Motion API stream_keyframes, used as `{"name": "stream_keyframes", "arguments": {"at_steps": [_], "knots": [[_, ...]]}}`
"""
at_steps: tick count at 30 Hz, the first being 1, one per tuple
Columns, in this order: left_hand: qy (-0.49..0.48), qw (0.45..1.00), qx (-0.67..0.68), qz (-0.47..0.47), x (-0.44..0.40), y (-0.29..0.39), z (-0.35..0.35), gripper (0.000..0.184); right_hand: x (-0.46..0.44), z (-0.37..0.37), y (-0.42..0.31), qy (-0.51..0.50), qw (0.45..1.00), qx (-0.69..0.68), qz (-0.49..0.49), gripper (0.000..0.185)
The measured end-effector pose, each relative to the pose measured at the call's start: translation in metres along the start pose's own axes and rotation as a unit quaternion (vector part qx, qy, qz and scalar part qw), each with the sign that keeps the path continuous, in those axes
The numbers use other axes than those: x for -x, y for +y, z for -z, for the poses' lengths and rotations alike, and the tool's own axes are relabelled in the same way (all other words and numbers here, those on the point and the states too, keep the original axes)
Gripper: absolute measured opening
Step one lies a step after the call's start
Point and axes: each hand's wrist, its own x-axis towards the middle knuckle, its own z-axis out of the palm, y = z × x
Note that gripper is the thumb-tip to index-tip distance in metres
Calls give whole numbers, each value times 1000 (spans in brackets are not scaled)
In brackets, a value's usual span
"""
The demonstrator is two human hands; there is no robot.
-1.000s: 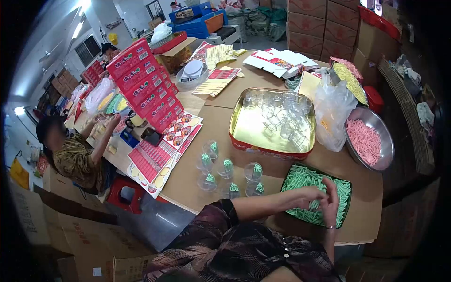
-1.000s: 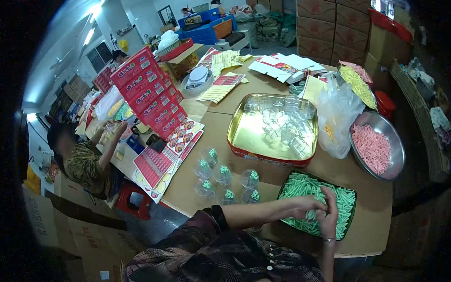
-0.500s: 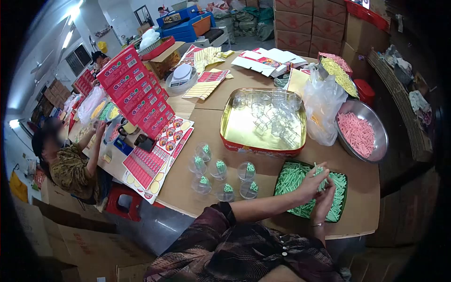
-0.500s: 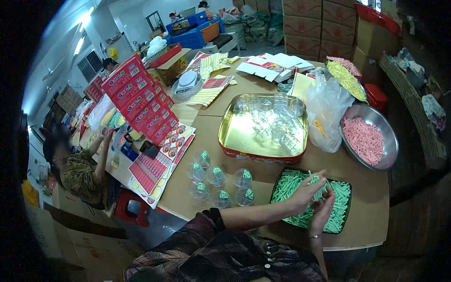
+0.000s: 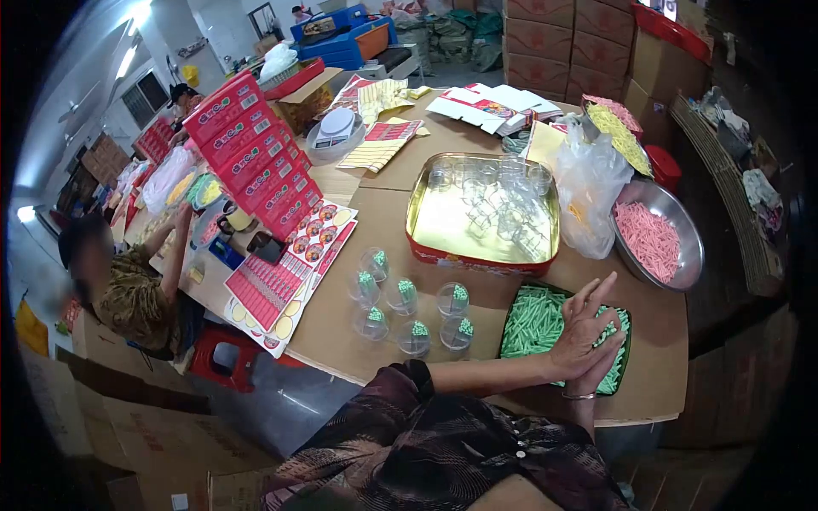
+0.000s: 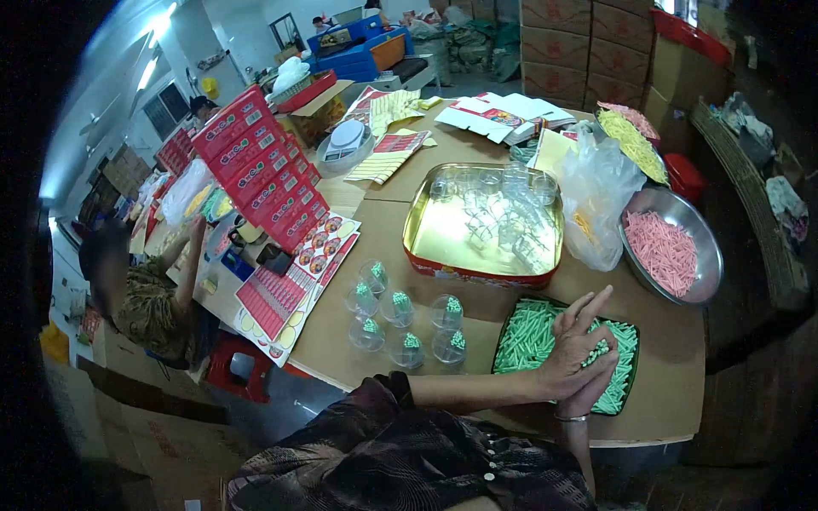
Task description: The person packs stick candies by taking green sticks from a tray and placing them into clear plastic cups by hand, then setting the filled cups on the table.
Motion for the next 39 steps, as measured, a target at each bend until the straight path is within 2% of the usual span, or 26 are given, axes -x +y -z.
{"name": "stream_keyframes", "arguments": {"at_steps": [2, 6, 7, 8, 11, 12, 16, 18, 19, 21, 23, 24, 26, 28, 29, 31, 32, 33, 34, 36, 38, 39], "knots": [[10, 1000, -19, -9, 0, -3, 5, 21, -3, 0, 4, -30, 999, -27, -7, 34], [-4, 999, 49, -2, 14, -28, -12, 21, -2, 37, 13, 200, 975, 97, 1, 22], [-3, 999, 48, -2, 16, -28, -14, 21, -5, 42, 11, 199, 975, 97, 0, 22], [15, 993, 110, 51, 19, -28, -15, 22, -8, 49, 7, 211, 962, 172, 4, 20], [66, 930, 294, 210, 25, -25, -21, 25, -13, 63, -4, 242, 888, 391, 14, 16], [67, 930, 295, 210, 24, -27, -24, 25, -14, 61, -5, 242, 887, 393, 14, 16], [46, 942, 272, 193, 22, -48, -25, 32, -6, 42, 3, 146, 759, 626, 104, 13], [80, 941, 269, 190, 24, -45, -29, 29, -8, 51, 8, 148, 727, 654, 147, 13], [73, 934, 284, 203, 22, -42, -27, 29, -8, 49, -1, 156, 725, 664, 93, 14], [65, 973, 188, 119, 17, -42, -19, 32, -13, 36, -5, 200, 755, 616, 100, 21], [33, 894, 346, 282, 22, -62, -19, 38, -9, 42, -16, 236, 741, 617, 122, 21], [-7, 922, 267, 280, 22, -65, -15, 41, -10, 41, -20, 236, 724, 631, 149, 21], [-8, 966, 2, 257, 41, -77, -26, 56, -8, 40, -26, 226, 724, 629, 172, 20], [35, 978, 3, 204, 32, -59, -10, 67, -2, 31, -34, 226, 733, 625, 145, 19], [47, 984, 47, 164, 29, -55, -6, 66, -3, 28, -31, 235, 730, 625, 145, 19], [31, 987, 109, 114, 21, -35, 0, 44, -4, 22, -22, 219, 761, 590, 160, 17], [24, 987, 112, 116, 21, -36, 2, 44, -4, 19, -14, 224, 794, 547, 143, 16], [11, 993, 73, 94, 20, -38, 6, 38, -4, 17, -7, 228, 824, 502, 127, 16], [-1, 997, 36, 72, 18, -41, 8, 32, -6, 15, -5, 234, 821, 505, 127, 16], [-26, 999, -38, 25, 15, -45, 12, 20, -11, 12, -1, 234, 882, 405, 59, 16], [-13, 999, -29, 8, 14, -48, 11, 18, -21, 2, 10, 238, 835, 476, 138, 16], [8, 1000, -26, -12, 12, -50, 10, 16, -25, -1, 13, 243, 832, 478, 139, 16]]}}
